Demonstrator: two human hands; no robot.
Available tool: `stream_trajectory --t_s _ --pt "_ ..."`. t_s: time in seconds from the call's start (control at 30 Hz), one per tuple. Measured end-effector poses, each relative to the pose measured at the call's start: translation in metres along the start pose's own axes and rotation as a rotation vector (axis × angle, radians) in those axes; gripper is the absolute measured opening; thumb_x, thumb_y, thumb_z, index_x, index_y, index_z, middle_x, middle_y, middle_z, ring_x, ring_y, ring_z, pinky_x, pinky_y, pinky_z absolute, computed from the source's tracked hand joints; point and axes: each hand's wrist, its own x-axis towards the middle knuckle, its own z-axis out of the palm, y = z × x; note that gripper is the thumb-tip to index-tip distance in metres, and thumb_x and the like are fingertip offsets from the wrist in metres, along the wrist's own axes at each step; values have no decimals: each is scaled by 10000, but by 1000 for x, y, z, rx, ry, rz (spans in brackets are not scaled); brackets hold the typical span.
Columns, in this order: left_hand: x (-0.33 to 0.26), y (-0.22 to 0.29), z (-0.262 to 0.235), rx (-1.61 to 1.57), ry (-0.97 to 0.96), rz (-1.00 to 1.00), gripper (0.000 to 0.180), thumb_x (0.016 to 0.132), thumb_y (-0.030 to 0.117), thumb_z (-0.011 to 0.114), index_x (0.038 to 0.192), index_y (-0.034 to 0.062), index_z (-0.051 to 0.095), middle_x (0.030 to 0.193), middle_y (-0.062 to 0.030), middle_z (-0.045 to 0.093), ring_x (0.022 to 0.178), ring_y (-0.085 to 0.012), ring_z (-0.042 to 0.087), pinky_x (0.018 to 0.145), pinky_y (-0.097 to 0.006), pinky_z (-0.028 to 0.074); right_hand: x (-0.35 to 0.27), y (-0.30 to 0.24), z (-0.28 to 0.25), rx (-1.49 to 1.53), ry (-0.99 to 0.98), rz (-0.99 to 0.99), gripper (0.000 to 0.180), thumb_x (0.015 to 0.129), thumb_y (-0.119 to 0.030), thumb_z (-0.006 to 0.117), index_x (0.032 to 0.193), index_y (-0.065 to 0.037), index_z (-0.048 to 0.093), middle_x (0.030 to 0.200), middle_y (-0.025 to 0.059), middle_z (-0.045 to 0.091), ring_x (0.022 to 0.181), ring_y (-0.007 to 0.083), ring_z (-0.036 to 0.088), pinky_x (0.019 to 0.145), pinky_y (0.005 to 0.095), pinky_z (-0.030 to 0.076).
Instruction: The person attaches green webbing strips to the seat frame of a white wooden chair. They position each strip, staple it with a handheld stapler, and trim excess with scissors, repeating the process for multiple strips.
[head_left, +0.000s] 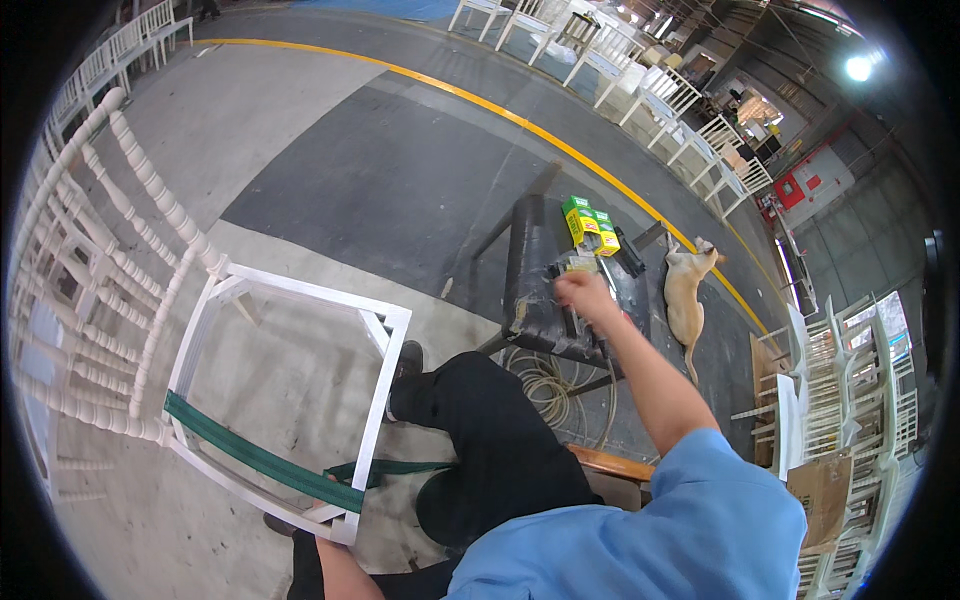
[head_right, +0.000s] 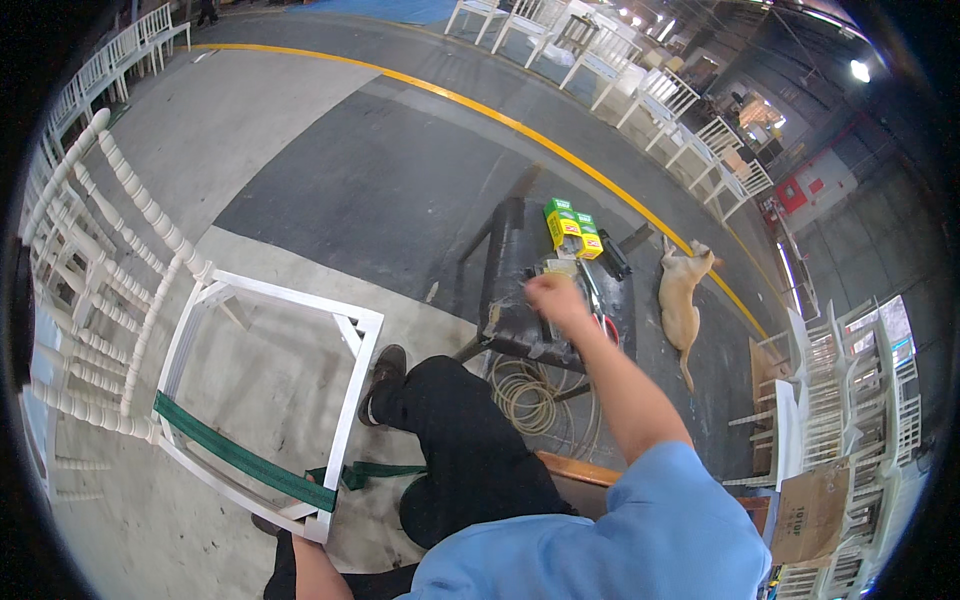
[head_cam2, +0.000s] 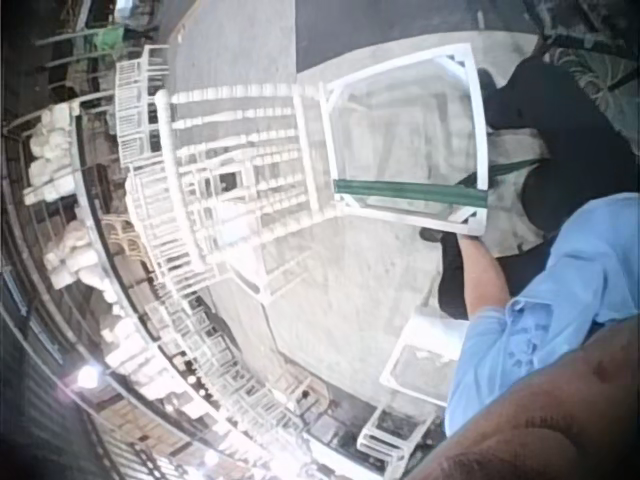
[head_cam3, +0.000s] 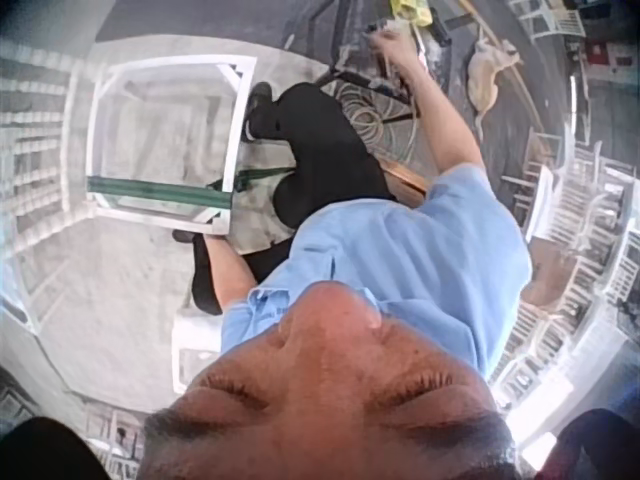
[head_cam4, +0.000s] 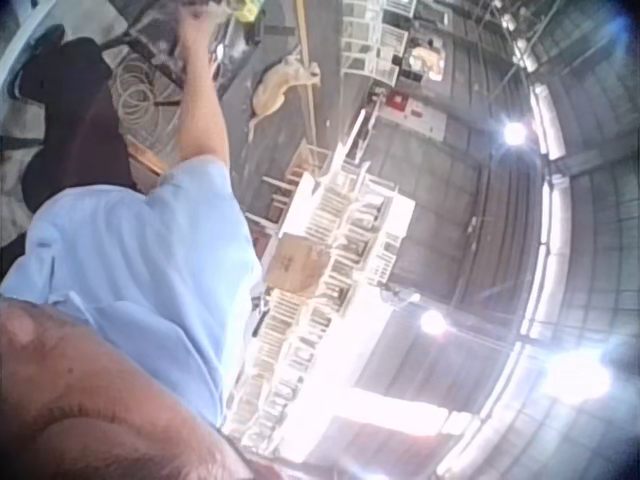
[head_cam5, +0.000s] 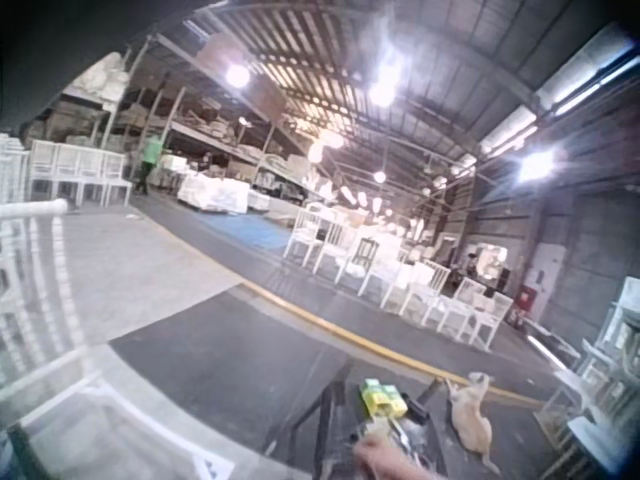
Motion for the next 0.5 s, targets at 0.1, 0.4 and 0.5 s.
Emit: stream_trajectory --t_s 0.1,0.4,0.5 --pt "-1 0 1 6 14 16 470 1052 295 676 1443 59 567 1273 -88 697 1086 -205 701 932 -374 593 64 48 -31 -542 208 290 550 864 -383 826 1190 52 742 1130 198 783 1071 363 751 912 482 575" --pt "3 -5 -27 -5 15 -4 458 1056 291 666 1441 61 574 1267 -89 702 1079 -202 699 936 -372 588 99 96 -30 65 40 256 458 817 -68 767 1259 -35 654 1046 112 694 906 286 687 806 483 564" --pt "5 -12 -39 -5 -1 3 454 1058 290 662 1441 62 577 1265 -89 703 1077 -201 699 937 -372 587 59 46 -34 84 14 -40 593 718 60 694 1297 -50 632 1096 36 692 955 230 670 842 379 535"
